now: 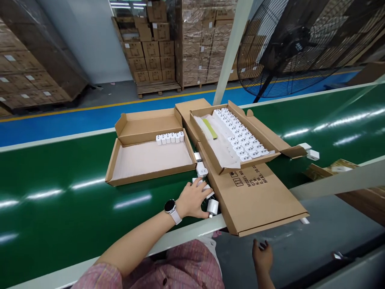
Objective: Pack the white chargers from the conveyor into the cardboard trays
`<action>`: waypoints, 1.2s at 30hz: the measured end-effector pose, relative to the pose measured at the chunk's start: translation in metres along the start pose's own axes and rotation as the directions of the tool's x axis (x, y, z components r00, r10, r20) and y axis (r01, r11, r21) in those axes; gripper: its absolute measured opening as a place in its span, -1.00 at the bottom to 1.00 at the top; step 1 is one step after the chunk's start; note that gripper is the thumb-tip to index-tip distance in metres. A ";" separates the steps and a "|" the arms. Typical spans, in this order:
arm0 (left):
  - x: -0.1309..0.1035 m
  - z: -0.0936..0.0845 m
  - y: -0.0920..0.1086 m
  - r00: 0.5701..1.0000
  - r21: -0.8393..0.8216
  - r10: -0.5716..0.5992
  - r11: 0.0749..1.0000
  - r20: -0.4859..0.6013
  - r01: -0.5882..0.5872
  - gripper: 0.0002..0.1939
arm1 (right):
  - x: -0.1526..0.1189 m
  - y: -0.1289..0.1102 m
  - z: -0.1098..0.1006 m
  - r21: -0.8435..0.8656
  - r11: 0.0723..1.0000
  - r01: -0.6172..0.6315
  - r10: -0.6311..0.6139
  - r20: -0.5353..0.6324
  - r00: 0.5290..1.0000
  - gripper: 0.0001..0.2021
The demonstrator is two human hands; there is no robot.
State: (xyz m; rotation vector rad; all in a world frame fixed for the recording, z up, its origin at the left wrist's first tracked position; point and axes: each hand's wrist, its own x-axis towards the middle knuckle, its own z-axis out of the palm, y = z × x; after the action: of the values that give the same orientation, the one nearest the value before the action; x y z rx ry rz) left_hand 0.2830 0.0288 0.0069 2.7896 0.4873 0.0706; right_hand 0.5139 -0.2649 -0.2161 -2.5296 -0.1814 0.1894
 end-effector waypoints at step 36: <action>-0.151 -0.018 -0.056 0.917 -0.412 -0.372 0.865 -0.143 0.287 -0.05 | -0.139 -0.312 -0.031 0.224 0.073 0.972 -0.884 0.467 -0.041 -0.31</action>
State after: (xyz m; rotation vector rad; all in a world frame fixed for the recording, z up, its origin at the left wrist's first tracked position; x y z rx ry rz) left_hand 0.1214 0.0334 0.0078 2.2879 0.8981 0.3595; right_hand 0.3555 -0.0507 0.0005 -1.7648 -2.2104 0.2455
